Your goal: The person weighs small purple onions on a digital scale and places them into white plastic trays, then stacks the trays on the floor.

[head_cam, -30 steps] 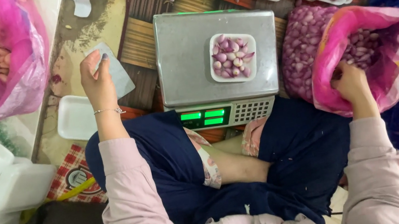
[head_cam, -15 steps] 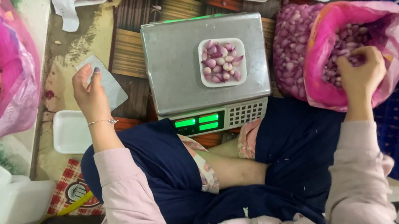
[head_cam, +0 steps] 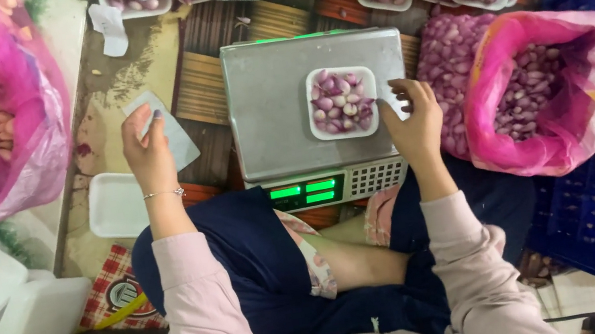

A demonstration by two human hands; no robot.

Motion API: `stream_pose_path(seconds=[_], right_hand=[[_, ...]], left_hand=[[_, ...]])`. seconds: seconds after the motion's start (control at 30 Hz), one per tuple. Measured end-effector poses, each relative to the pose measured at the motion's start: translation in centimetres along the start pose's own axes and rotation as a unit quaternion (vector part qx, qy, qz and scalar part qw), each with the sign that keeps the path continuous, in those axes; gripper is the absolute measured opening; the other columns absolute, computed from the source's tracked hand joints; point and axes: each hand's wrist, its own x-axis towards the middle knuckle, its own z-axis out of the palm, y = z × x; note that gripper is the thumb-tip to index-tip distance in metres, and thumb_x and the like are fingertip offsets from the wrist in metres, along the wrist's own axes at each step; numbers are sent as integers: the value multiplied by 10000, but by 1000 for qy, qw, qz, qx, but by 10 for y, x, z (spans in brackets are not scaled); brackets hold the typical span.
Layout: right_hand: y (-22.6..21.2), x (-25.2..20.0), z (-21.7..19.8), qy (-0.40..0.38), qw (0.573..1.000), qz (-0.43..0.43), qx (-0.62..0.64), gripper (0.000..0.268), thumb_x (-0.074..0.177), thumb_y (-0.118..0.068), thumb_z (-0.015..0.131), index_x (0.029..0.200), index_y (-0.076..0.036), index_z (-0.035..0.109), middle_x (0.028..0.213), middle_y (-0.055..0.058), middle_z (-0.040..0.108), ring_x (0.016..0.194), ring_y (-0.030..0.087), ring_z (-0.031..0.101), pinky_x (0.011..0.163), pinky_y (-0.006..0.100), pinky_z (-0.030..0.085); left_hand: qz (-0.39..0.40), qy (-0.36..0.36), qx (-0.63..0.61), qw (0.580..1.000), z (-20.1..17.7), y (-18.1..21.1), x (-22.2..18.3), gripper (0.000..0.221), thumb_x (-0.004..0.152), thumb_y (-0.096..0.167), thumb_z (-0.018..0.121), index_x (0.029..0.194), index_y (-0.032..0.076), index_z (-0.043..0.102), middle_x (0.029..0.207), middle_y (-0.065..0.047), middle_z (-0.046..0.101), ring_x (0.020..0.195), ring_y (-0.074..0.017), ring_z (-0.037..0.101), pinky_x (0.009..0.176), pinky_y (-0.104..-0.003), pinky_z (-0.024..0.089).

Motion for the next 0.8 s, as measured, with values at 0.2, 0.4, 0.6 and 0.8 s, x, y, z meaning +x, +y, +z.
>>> stream_pose_path(seconds=[0.2,0.4,0.6,0.8], right_hand=[[-64,-18,40,6,997,79,22,913,727,-282,933,1460,-59,439,1464,383,349,1262,690,449,1052,736,413],[-76,1,77,-6,983,149,-105,1232,529,-345,958,1583,-179,343,1603,261,225,1350,638,364,991,743,415],[-46,86,63,119,989,-67,-51,1134,526,-270,1019,1458,-44,414,1462,319,351,1349,637,364,1071,736,352],[-72,253,54,85,991,-83,-69,927,730,-217,833,1474,-145,284,1431,259,371,1338,501,427,1048,752,392]], left_hand=[[0,-42,-21,999,13,7,-2,357,994,339,723,1281,146,634,1334,-145,605,1241,-301,605,1008,-465,537],[-19,-46,-43,998,15,2,1,405,973,351,725,1303,135,634,1347,-143,611,1234,-281,624,1001,-420,543],[-35,-61,-80,994,16,21,-3,411,963,327,734,1289,95,641,1344,-160,606,1226,-281,632,1029,-431,532],[-122,-101,-25,987,23,36,5,406,944,368,600,1311,194,602,1461,-13,584,1311,-247,583,1083,-411,475]])
